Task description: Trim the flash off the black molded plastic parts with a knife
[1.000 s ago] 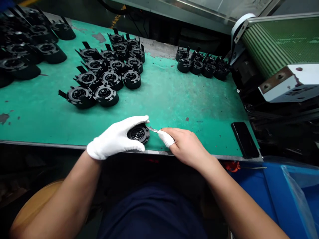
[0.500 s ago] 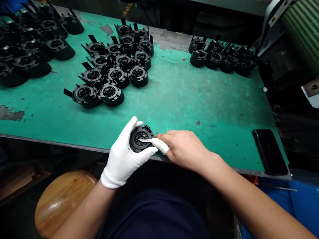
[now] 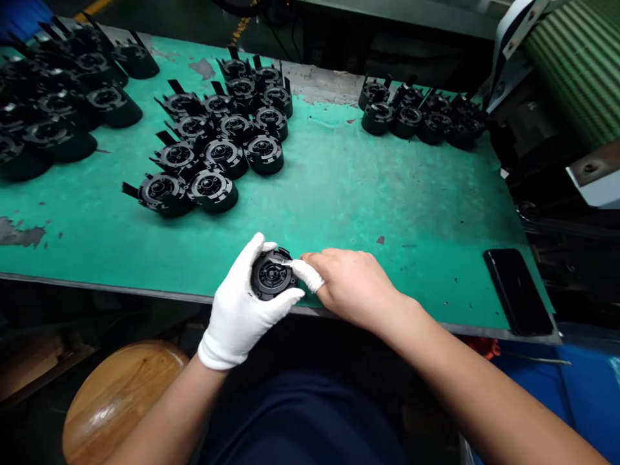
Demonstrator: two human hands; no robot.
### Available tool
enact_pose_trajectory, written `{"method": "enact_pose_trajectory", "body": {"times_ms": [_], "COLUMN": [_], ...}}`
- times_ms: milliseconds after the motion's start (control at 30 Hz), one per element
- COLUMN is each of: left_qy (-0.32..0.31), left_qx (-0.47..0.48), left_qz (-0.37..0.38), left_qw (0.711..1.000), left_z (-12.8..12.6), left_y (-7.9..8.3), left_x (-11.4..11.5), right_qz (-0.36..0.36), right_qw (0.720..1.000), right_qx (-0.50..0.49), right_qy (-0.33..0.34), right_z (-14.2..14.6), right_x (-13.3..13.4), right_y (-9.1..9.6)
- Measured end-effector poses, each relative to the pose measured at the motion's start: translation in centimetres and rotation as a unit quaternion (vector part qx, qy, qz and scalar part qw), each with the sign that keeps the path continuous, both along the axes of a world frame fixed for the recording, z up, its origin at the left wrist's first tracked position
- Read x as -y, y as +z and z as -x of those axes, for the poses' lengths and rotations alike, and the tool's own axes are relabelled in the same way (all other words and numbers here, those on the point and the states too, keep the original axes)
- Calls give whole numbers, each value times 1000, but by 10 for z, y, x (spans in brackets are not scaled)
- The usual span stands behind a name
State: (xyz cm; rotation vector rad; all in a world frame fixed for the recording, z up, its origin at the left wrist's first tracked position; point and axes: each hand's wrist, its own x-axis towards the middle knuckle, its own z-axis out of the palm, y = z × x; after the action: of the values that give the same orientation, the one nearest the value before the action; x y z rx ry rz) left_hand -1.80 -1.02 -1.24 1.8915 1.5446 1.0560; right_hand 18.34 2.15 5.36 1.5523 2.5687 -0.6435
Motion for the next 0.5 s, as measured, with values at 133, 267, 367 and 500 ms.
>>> {"method": "enact_pose_trajectory", "body": {"times_ms": [133, 267, 367, 500], "left_qy": [-1, 6, -3, -5], "left_qx": [1, 1, 2, 2], "left_qz": [-10, -11, -11, -11], "left_qw": [1000, 1000, 1000, 1000], "left_z": [0, 1, 1, 2], "left_y": [-5, -6, -5, -4], "left_x": [0, 0, 0, 0], "right_qz": [6, -3, -21, -9], "right_qw": [999, 997, 993, 996], "right_qx": [8, 65, 111, 89], "right_qy": [34, 40, 32, 24], "right_z": [-2, 3, 6, 3], "right_x": [5, 3, -2, -5], "right_y": [12, 19, 20, 17]}}
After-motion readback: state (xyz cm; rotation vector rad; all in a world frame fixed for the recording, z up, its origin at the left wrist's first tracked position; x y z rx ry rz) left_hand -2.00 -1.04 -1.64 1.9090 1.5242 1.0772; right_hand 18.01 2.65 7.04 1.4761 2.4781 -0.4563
